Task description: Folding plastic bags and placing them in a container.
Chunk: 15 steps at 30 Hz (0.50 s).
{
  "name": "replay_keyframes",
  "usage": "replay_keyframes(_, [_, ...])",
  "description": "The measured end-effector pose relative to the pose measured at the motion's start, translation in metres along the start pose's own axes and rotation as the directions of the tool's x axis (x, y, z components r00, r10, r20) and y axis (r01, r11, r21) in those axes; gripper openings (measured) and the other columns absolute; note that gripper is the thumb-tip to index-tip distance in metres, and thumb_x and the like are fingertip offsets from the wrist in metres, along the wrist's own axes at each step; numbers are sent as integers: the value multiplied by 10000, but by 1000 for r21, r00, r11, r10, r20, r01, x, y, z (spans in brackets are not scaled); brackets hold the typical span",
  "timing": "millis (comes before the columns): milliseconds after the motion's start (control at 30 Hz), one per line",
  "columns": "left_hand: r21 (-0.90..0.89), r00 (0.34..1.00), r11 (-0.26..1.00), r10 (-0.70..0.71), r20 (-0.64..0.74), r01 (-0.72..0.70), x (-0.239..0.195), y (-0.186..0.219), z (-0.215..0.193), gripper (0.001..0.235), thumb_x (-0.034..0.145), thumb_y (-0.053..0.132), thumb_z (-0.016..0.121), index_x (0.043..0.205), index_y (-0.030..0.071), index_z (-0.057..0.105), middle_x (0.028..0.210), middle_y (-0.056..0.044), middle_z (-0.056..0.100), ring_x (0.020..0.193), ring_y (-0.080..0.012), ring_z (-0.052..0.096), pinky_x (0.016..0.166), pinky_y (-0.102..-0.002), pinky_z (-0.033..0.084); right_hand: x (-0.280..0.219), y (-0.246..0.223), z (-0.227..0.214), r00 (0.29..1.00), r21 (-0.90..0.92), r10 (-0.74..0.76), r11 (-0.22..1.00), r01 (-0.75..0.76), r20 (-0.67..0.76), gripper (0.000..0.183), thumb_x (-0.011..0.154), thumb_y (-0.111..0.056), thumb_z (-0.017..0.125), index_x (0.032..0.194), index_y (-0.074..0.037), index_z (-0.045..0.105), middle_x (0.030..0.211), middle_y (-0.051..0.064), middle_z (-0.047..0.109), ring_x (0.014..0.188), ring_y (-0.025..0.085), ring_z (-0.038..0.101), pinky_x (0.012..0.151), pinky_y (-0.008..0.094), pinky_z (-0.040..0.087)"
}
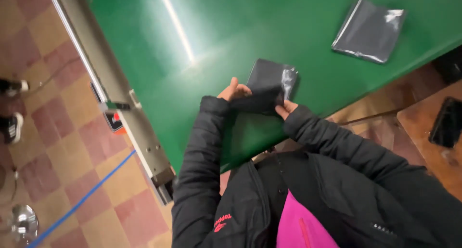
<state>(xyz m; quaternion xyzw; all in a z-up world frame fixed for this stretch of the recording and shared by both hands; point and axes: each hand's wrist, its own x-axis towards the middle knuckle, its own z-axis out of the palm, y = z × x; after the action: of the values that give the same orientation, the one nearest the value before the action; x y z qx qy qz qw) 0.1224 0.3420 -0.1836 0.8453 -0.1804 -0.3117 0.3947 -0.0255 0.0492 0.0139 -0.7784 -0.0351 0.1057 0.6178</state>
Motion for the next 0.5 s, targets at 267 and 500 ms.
replay_keyframes(267, [244,850,969,95,-517,40,-71,220,-39,456,908,411,739,1027,-7,604,976,-219,671,886,-412,651,754,-472,511,25,9,-16,983,-811,150,585,1,110,379,958,-333,589,1191,-40,653,1157,266,642,1050,399,643,923,423,517])
replay_keyframes(500, [207,700,882,463,-544,-423,-42,283,-20,248,974,192,716,1033,28,539,935,-181,553,795,-380,573,728,-436,496,30,69,-52,689,-54,-268,947,316,-673,582,1031,-165,651,1496,9,349,1188,121,581,1066,172,587,937,350,498])
